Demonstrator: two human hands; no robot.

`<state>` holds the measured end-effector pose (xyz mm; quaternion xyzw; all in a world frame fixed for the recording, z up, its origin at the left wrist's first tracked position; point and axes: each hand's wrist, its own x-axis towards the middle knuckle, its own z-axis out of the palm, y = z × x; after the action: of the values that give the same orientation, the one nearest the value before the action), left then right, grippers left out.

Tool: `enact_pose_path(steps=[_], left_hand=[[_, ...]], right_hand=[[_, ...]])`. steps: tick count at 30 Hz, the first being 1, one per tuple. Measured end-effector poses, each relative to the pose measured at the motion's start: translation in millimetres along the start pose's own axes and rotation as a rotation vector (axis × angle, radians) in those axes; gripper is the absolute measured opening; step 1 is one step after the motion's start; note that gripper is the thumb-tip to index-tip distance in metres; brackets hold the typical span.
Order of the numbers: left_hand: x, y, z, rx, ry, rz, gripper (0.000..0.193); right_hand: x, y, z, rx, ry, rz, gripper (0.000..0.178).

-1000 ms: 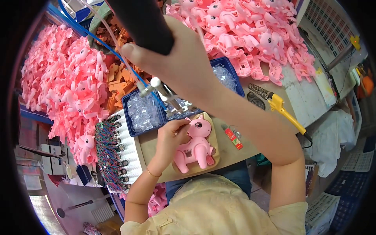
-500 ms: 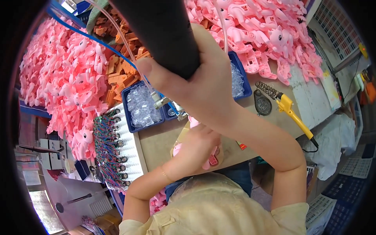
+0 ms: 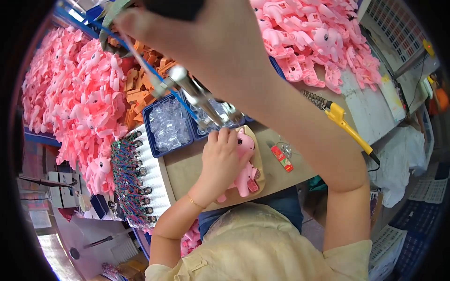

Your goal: The worker assembles a pink plastic toy pony, installing internal mechanical parts and wiring using factory tools.

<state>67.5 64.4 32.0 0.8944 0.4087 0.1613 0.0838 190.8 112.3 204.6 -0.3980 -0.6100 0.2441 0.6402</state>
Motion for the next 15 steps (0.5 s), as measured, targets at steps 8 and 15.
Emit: enact_pose_path(steps=[8, 15], left_hand=[[12.4, -2.3, -5.8, -0.036, -0.117, -0.011, 0.044], [-34.8, -16.4, -65.0, -0.608, 0.222, 0.071, 0.066]], right_hand=[[-32.2, 11.2, -34.4, -0.463, -0.009, -0.002, 0.024], [-151.1, 25.0, -31.4, -0.065, -0.503, 0.536, 0.063]])
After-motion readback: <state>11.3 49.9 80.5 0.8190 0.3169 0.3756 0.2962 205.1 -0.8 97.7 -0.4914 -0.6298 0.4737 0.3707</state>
